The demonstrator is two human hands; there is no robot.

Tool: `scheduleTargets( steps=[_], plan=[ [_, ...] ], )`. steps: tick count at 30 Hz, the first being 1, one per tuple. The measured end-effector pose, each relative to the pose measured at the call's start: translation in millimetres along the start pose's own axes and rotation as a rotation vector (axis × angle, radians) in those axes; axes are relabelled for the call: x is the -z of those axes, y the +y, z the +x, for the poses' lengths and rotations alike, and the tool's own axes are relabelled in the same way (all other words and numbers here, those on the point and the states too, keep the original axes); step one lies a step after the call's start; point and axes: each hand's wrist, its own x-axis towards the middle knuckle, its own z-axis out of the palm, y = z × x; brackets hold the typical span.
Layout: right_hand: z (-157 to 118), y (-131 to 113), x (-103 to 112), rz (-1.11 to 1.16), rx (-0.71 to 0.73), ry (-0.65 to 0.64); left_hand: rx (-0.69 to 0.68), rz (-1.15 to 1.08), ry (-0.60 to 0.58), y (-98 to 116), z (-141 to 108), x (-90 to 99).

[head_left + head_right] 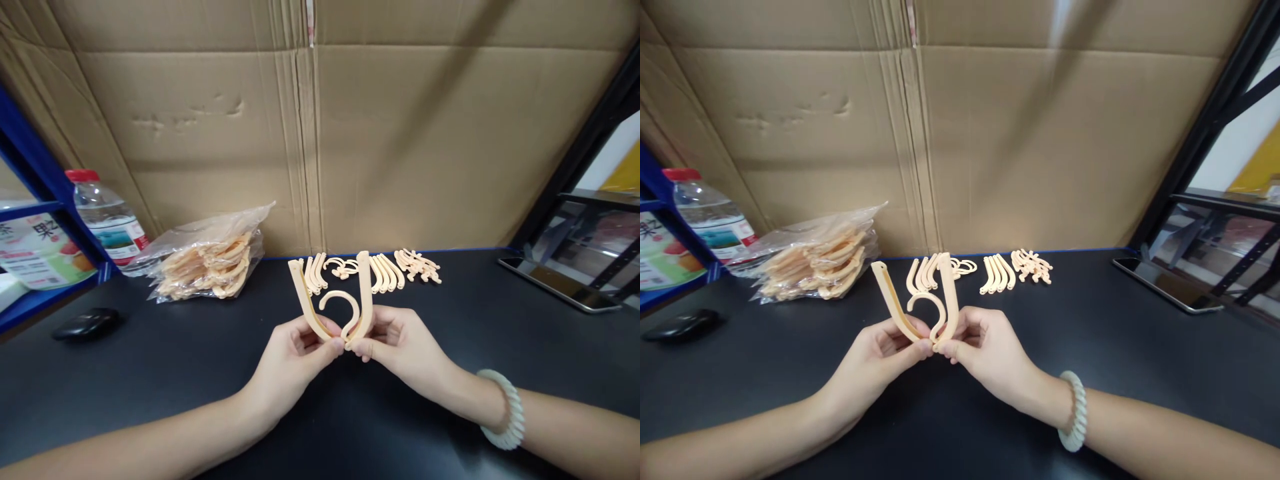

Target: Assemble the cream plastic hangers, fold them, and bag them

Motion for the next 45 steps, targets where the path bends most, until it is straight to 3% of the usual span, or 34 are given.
scheduleTargets(
  steps=[9, 13, 17, 20, 24, 27, 29, 35, 41, 45],
  plan=[
    [6, -4, 2, -0.035, 0.003, 0.043, 0.061, -0.077, 0.072, 1, 2, -0.1],
    [18, -14, 34, 0.017, 0.006, 0.038, 0.153, -0.176, 0.148, 9, 6, 10.2],
    [30, -23, 75, -0.268, -0.056, -0.117, 0.213, -0.250, 0.182, 19, 10, 31.0],
    [34, -27, 92, -0.508, 0.024, -0.179, 0.214, -0.183, 0.157, 20, 10, 50.9],
    [31, -29, 97, -0.778, 0.106, -0.269, 0.084, 0.224, 0.057, 17, 15, 74.0],
    [29, -31, 97, -0.900, 0.092, -0.308, -0.142, 0.626, -0.058, 16, 21, 82.8],
    [28, -33, 97, -0.960, 0.110, -0.318, -0.282, 0.744, -0.103, 15, 23, 84.8],
    [31, -32, 100, -1.065, 0.209, -0.362, -0.441, 0.796, -0.096, 9, 27, 86.6],
    [33, -28, 106, -1.034, 0.149, -0.380, -0.496, 0.925, -0.106, 6, 26, 86.8],
    [34, -31, 109, -0.982, 0.180, -0.293, -0.448, 0.905, -0.015, 9, 27, 86.5]
  ],
)
